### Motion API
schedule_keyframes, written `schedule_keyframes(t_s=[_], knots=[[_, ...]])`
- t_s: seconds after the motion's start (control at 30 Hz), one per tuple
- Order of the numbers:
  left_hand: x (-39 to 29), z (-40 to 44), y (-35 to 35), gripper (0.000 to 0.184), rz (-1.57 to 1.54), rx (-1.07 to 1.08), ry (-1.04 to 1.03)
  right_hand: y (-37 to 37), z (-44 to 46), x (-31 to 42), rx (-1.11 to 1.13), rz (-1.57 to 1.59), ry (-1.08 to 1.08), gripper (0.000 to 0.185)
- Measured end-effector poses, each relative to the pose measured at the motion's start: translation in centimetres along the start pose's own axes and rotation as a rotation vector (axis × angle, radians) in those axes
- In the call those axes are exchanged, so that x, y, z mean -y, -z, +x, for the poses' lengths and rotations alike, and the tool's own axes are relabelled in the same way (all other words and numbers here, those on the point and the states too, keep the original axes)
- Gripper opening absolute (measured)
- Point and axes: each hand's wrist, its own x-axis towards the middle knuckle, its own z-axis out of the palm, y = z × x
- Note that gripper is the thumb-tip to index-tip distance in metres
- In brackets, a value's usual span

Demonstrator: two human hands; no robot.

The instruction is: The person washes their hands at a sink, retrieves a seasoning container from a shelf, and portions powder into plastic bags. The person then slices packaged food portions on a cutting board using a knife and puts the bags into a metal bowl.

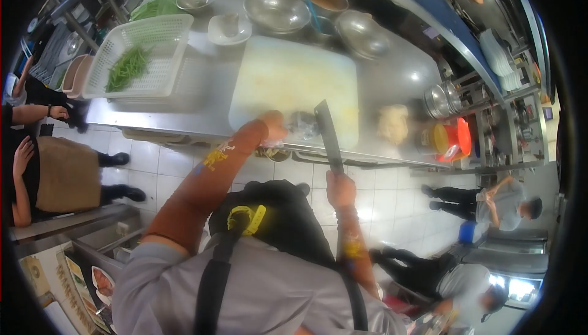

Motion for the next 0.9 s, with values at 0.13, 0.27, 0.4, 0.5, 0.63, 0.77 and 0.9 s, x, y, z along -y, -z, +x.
schedule_keyframes(t_s=[0.13,0.27,0.4,0.5,0.63,0.77,0.9], knots=[[0.2,0.2,0.0,0.032,0.013,0.028,0.021,0.2,0.0,0.2,-0.022,-0.025,0.021,0.039],[0.4,0.5,-0.5,0.032,-0.016,0.021,0.024,-0.3,-0.1,0.3,0.001,-0.027,-0.069,0.039],[0.5,0.4,-0.3,0.031,-0.02,-0.014,0.018,-0.8,-0.1,-0.5,-0.015,-0.03,-0.005,0.038],[0.3,0.2,-0.3,0.03,-0.041,0.004,0.018,-0.5,-0.2,-0.3,-0.003,-0.022,-0.024,0.037],[0.7,0.6,-0.5,0.031,0.046,-0.112,-0.114,-0.8,0.0,-0.9,-0.008,-0.009,0.012,0.038],[-0.6,-0.6,0.5,0.028,-0.021,0.024,0.034,-0.5,-0.4,0.4,0.021,0.004,-0.063,0.04],[-0.4,-0.1,0.1,0.029,-0.018,0.003,0.03,-1.0,-0.1,-0.4,0.09,-0.069,-0.045,0.038]])
